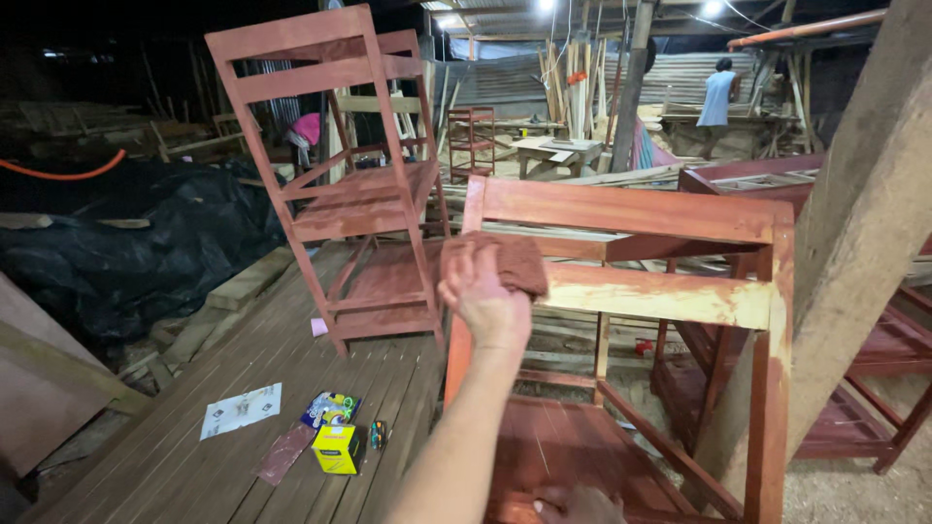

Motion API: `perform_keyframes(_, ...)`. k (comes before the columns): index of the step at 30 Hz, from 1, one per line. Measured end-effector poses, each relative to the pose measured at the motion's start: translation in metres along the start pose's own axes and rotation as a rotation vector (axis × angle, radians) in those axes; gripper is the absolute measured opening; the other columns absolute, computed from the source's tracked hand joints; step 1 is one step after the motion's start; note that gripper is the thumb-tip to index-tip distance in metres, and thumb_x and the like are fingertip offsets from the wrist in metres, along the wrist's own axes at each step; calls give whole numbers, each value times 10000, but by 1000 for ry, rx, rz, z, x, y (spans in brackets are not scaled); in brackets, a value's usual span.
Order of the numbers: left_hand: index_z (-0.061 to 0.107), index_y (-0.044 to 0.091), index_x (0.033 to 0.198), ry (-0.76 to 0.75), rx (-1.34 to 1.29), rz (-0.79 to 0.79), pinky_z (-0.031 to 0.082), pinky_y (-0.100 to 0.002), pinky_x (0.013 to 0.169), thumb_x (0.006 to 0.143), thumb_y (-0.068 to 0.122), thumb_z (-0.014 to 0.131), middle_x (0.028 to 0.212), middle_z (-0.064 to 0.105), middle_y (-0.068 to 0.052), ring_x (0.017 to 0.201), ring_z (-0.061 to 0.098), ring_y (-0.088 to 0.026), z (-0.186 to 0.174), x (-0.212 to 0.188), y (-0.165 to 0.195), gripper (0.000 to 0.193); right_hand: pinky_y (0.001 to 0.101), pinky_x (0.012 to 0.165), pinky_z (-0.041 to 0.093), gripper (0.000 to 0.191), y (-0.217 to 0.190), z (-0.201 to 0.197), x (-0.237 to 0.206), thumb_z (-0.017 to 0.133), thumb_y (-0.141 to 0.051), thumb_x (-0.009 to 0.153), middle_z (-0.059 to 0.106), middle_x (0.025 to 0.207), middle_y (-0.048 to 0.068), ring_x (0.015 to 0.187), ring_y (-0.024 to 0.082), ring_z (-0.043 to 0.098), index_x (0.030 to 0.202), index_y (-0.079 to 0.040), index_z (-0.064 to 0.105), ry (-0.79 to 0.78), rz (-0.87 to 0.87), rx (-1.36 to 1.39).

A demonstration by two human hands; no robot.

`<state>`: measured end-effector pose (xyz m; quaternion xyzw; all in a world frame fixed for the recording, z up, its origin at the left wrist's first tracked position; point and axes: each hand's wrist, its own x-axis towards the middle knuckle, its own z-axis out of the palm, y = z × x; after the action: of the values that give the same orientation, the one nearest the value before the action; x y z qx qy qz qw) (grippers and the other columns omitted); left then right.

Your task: The person dips a cloth into a bowl of reddish-brown stain and wipes it onto wooden chair frames, coating the rails and slats by hand. They work over one chair, turning to reach different sides and rails, then move to another chair and continue wiping stain onto its surfaces.

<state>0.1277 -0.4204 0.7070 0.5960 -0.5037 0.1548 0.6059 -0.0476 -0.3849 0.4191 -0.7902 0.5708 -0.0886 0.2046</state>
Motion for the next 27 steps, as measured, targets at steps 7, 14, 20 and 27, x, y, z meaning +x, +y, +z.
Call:
perform_keyframes(7, 643, 152, 1216, -225, -61, 236, 137, -663, 1197, 765, 169, 698, 1467, 514, -124, 1427, 381, -392, 39, -47, 68, 454, 441, 1107, 478, 422, -2, 7, -3, 628, -517, 878, 715, 1255, 16, 1225, 250, 662, 1260, -352, 702, -17, -87, -5)
perform_keyframes(14, 659, 249, 1285, -476, -90, 573, 246, -627, 1227, 673, 130, 715, 1518, 539, -79, 1446, 421, -376, 37, -60, 92, 625, 440, 1068, 496, 422, 3, 3, -4, 629, -463, 904, 705, 1251, 63, 1202, 286, 665, 1295, -311, 676, -42, -176, 11)
perform_keyframes(20, 659, 249, 1188, -312, 17, 534, 319, -654, 1072, 728, 166, 755, 1448, 541, -77, 1361, 439, -403, -9, -39, 37, 478, 439, 1035, 511, 423, 9, 12, -19, 630, -416, 927, 697, 1248, 104, 1183, 316, 668, 1325, -276, 654, -45, -281, -2)
perform_keyframes(27, 672, 190, 1155, -82, 38, 396, 368, -515, 1069, 628, 65, 730, 1362, 582, -66, 1319, 474, -365, -57, -12, 1, 545, 437, 961, 554, 460, 21, 13, -23, 654, -377, 942, 710, 1170, 146, 1109, 341, 690, 1378, -229, 635, -26, -352, 21)
